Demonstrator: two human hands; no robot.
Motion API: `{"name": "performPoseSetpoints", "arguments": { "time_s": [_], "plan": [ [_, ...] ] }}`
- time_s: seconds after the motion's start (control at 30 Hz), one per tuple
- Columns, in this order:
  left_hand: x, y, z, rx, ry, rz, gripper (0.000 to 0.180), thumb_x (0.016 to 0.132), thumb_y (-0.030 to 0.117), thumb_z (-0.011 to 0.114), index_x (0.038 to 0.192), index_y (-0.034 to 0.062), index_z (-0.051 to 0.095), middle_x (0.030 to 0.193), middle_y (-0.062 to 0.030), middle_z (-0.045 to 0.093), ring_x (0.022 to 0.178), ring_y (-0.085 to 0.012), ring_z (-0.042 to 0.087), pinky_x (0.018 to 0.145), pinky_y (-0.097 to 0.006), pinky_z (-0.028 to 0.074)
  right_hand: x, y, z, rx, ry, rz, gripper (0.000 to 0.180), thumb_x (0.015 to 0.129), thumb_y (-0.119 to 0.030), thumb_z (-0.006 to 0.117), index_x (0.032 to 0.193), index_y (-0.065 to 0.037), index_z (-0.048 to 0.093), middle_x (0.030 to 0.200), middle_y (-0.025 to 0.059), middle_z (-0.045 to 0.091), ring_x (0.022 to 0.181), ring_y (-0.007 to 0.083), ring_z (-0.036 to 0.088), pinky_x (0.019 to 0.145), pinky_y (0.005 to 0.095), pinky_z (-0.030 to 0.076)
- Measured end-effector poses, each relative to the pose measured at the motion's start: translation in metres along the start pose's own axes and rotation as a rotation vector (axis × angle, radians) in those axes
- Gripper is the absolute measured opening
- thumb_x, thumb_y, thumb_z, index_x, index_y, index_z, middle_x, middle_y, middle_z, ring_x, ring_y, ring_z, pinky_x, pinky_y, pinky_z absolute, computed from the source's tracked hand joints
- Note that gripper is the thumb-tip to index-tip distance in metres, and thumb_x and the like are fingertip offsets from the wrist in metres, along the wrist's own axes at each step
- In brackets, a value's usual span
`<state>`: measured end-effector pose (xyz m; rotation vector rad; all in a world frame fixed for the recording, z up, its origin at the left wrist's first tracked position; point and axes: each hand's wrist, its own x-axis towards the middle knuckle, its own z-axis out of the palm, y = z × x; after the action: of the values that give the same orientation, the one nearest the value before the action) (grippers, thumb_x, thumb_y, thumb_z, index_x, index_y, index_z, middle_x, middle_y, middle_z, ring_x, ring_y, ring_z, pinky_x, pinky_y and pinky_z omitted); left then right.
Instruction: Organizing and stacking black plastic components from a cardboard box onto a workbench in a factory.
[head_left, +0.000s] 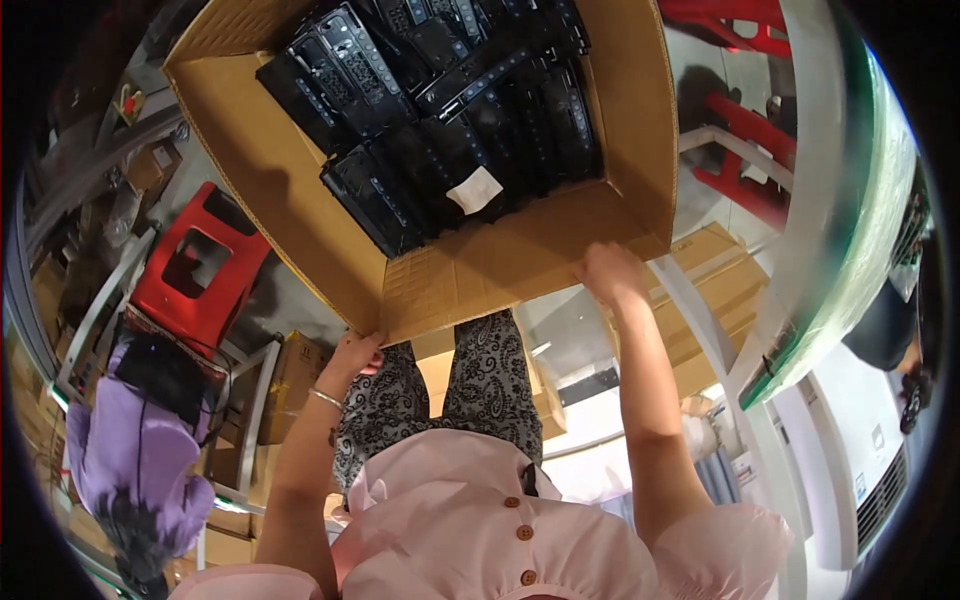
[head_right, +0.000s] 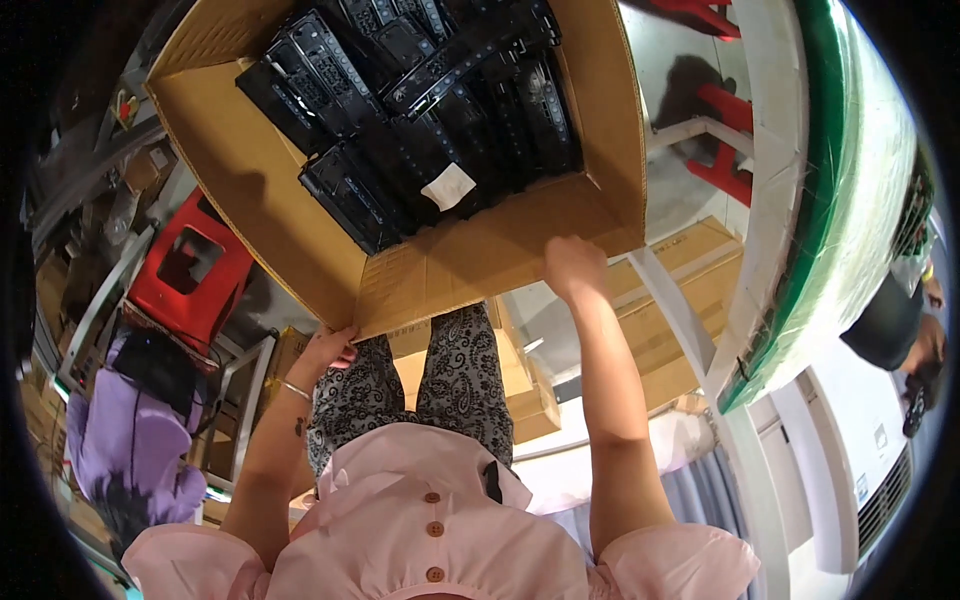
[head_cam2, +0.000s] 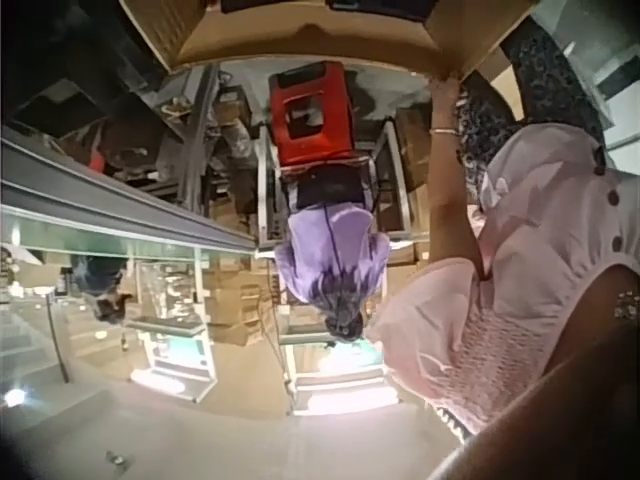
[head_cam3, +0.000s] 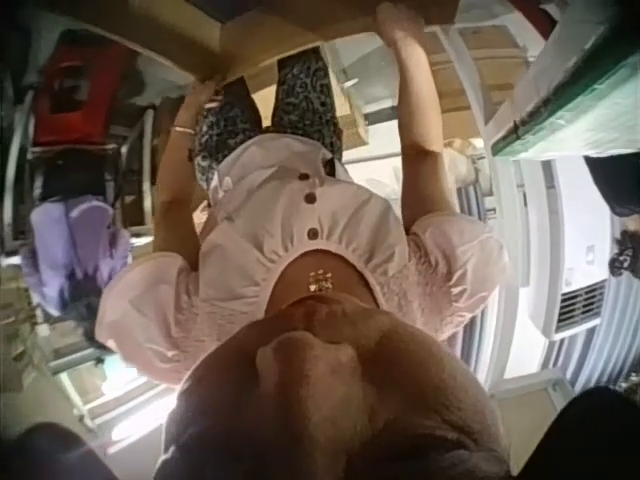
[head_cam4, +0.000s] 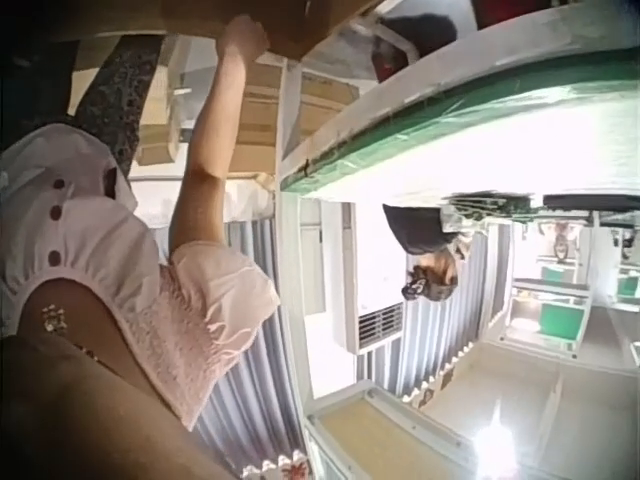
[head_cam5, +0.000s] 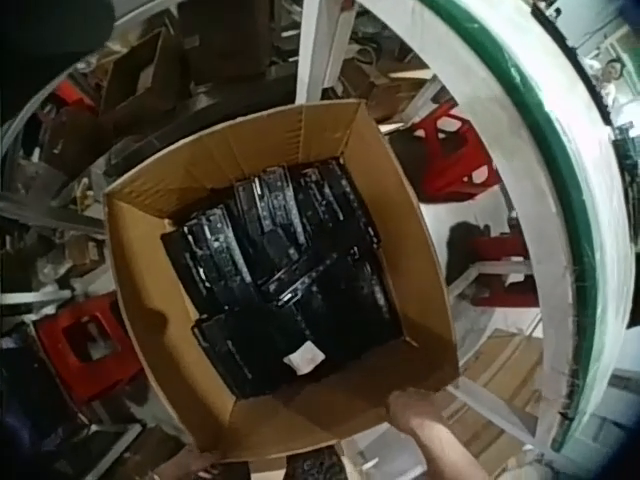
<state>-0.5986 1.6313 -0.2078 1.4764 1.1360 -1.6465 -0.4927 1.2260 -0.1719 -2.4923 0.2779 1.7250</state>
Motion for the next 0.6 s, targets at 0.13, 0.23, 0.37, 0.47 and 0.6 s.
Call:
{"name": "performPoseSetpoints", "arguments": {
  "time_s": [0.13, 0.23, 0.37, 0.47, 0.6],
  "plan": [
    [-0.031, 0.047, -0.015, 0.515, -0.361, -0.203, 0.045, 0.084, 0.041, 0.056, 0.085, -0.0034, 0.060, 0.073, -0.0084, 0.062, 0.057, -0.0139, 0.058, 0.051, -0.028, 0.051, 0.066, -0.056, 0.029, 0.340, 0.297, -0.027, 0.023, 0.079, -0.023, 0.059, 0.099, -0.013, 0.063, 0.094, 0.0154, 0.064, 0.090, 0.0325, 0.061, 0.078, 0.0417, 0.050],
    [-0.053, 0.060, -0.023, 0.564, -0.468, -0.104, 0.043, 0.086, 0.041, 0.053, 0.088, -0.0007, 0.061, 0.073, -0.0065, 0.062, 0.061, -0.0127, 0.058, 0.054, -0.026, 0.051, 0.136, -0.074, 0.086, 0.574, 0.443, -0.117, 0.031, 0.076, -0.015, 0.062, 0.107, -0.013, 0.060, 0.103, 0.0141, 0.059, 0.094, 0.0319, 0.059, 0.079, 0.0409, 0.049],
    [-0.073, 0.078, -0.041, 0.517, -0.414, 0.092, 0.034, 0.089, 0.036, 0.050, 0.093, 0.0039, 0.062, 0.077, -0.0034, 0.062, 0.068, -0.0108, 0.058, 0.057, -0.025, 0.050, 0.156, -0.117, 0.092, 0.545, 0.489, 0.065, 0.032, 0.074, -0.011, 0.064, 0.105, -0.012, 0.058, 0.109, 0.0124, 0.054, 0.096, 0.0330, 0.058, 0.080, 0.0407, 0.049],
    [-0.067, 0.082, -0.045, 0.468, -0.392, 0.245, 0.027, 0.088, 0.028, 0.053, 0.096, 0.0031, 0.060, 0.080, -0.0039, 0.063, 0.071, -0.0114, 0.059, 0.061, -0.025, 0.049, 0.163, -0.122, 0.100, 0.528, 0.552, 0.110, 0.027, 0.071, -0.009, 0.065, 0.097, -0.010, 0.058, 0.113, 0.0113, 0.049, 0.098, 0.0334, 0.056, 0.080, 0.0404, 0.049],
    [-0.063, 0.082, -0.034, 0.479, -0.289, 0.455, 0.023, 0.087, 0.021, 0.057, 0.100, 0.0016, 0.059, 0.084, -0.0062, 0.064, 0.074, -0.0127, 0.060, 0.068, -0.026, 0.048, 0.162, -0.104, 0.105, 0.528, 0.668, -0.076, 0.022, 0.071, -0.007, 0.063, 0.091, -0.009, 0.056, 0.102, 0.0104, 0.054, 0.096, 0.0322, 0.056, 0.078, 0.0395, 0.049]
  ]
}}
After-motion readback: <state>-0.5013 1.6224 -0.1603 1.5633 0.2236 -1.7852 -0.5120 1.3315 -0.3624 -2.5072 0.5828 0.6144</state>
